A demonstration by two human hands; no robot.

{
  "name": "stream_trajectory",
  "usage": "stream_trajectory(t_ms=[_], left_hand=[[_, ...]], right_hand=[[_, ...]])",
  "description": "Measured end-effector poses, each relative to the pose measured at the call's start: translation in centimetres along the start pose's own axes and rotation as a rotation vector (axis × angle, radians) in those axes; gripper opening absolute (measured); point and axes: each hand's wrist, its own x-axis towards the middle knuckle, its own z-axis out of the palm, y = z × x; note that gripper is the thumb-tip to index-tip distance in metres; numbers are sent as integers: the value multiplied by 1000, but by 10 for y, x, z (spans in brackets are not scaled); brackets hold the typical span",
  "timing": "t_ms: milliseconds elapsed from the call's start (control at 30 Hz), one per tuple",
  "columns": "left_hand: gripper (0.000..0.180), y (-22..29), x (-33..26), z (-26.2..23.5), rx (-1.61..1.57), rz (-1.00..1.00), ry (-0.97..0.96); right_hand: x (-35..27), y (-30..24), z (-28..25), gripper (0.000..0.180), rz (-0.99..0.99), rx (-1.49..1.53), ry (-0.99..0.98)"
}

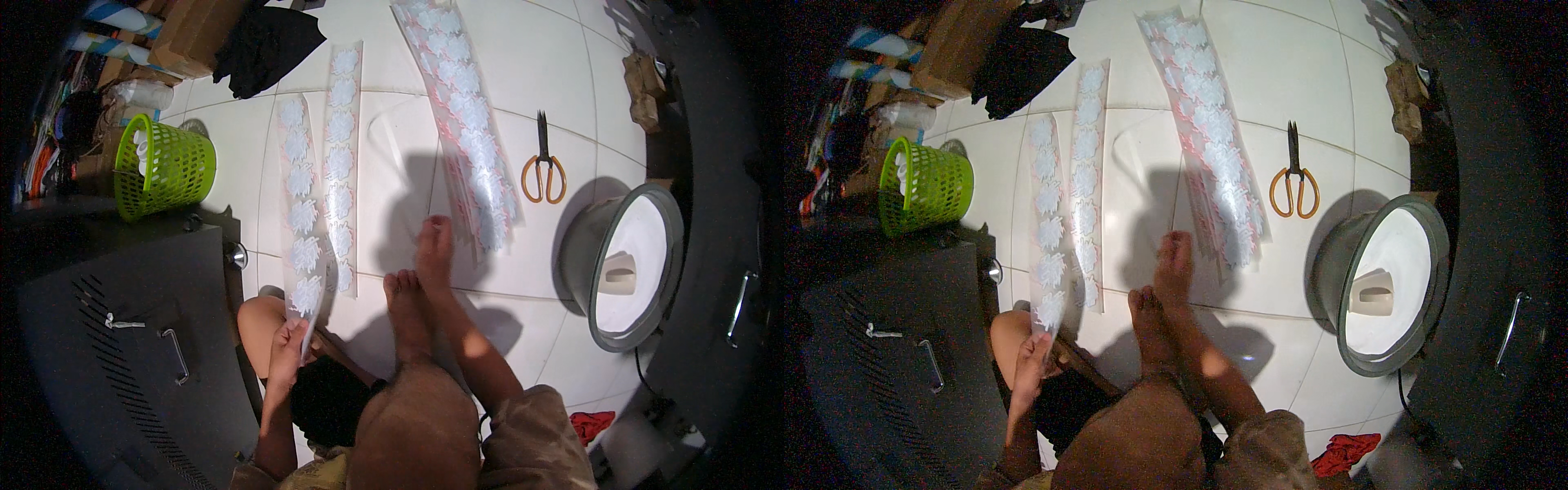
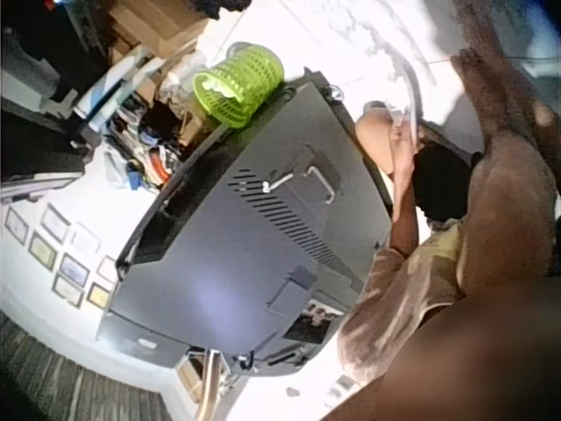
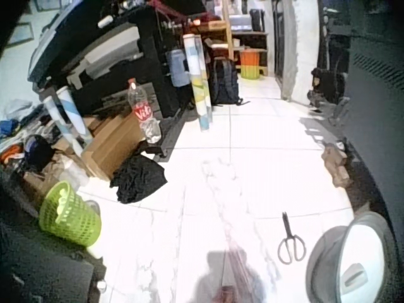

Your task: The person sits on the floor and uses scissors to cut a long sheet of white floral stickers into smaller sections. They then separate the individual sticker shapes from the backing paper and place them into a green basket.

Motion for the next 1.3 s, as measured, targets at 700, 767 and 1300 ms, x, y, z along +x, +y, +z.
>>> stream_trajectory(t_ms=[700,767,1300], left_hand=[[72,-22,23,34,796,685,280],[90,-3,25,39,752,707,217],[56,84,52,84,28,58,-697]], right_hand=[[97,-8,10,25,-650,-961,-454],[75,-23,12,25,-671,-984,-540],[-22,-157,23,18,-528,-2,-690]])
